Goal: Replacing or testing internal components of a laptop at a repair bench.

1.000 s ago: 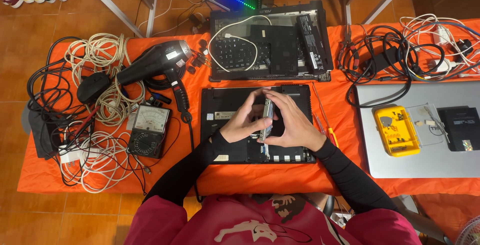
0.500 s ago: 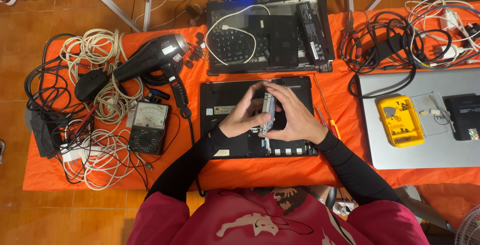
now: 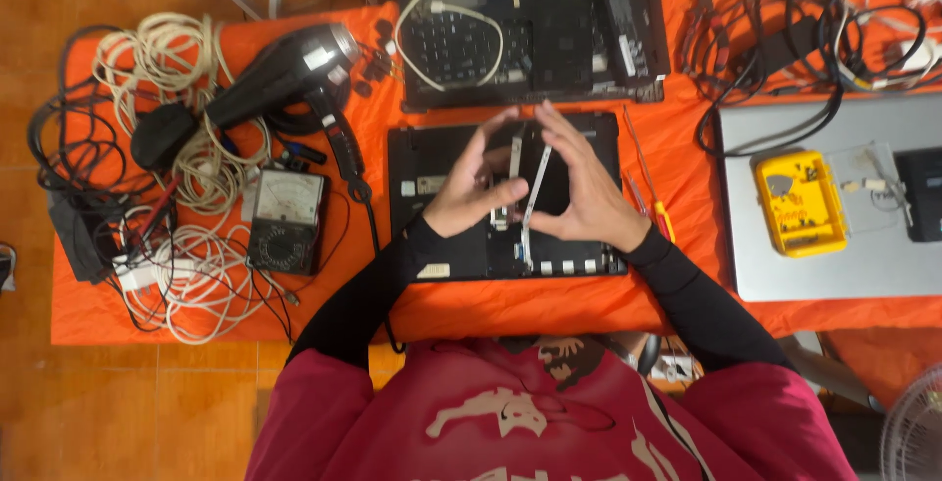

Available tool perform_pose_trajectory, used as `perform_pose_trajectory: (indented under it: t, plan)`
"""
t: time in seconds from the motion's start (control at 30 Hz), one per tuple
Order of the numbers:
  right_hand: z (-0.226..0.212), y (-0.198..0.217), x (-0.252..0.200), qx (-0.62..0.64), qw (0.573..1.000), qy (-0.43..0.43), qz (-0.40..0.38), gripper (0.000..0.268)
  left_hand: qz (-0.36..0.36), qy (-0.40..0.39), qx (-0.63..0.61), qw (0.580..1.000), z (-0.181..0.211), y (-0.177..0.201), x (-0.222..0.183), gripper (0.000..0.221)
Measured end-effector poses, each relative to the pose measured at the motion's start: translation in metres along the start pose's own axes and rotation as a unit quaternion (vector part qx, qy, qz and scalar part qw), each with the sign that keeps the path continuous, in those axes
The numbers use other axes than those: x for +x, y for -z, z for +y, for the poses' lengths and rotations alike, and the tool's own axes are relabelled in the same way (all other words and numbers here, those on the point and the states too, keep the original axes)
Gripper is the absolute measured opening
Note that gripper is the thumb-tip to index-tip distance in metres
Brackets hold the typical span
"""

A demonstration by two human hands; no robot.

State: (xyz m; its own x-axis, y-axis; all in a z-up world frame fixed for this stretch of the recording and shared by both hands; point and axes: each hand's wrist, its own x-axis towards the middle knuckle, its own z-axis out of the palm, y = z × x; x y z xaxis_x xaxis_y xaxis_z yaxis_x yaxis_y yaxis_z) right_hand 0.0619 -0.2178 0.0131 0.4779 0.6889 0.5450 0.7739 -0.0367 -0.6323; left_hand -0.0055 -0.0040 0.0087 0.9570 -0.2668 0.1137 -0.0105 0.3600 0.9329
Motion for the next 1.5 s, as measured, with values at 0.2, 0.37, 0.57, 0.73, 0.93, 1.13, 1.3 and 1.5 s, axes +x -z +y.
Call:
perform_pose_trajectory:
  t: [0.2,0.37,0.57,0.73,0.93,1.13,1.3,1.5]
  plan:
    - [0.004,-0.002,-0.002,0.029,0.999,-0.012,0.023,0.117,0.009,0.040,-0.015,0.999,0.006,0.007,0.003,0.088]
    - [0.008,-0.001,-0.007,0.085,0.995,-0.025,0.037,0.116,0.027,0.024,-0.053,0.998,-0.027,0.025,0.002,0.075]
    - [0.007,-0.002,-0.007,0.142,0.986,-0.039,0.075,0.112,0.038,0.034,-0.135,0.990,0.003,0.009,0.008,0.062]
    - [0.005,0.003,-0.006,0.221,0.969,-0.057,0.089,0.110,0.034,0.038,-0.167,0.985,0.008,0.010,0.009,0.058]
    - [0.001,0.016,-0.007,0.265,0.952,-0.107,0.112,0.108,0.064,0.039,-0.192,0.979,0.016,0.010,0.010,0.063]
    - [-0.001,0.042,0.004,0.199,0.966,-0.144,0.086,0.112,0.117,0.025,-0.235,0.964,0.012,0.013,0.013,0.067]
    - [-0.014,0.057,0.019,-0.129,0.983,-0.127,-0.023,0.112,0.124,0.012,-0.230,0.965,0.012,0.015,0.013,0.067]
    - [-0.014,0.059,0.022,-0.216,0.967,-0.120,-0.063,0.109,0.143,0.003,-0.220,0.965,0.012,0.018,0.014,0.067]
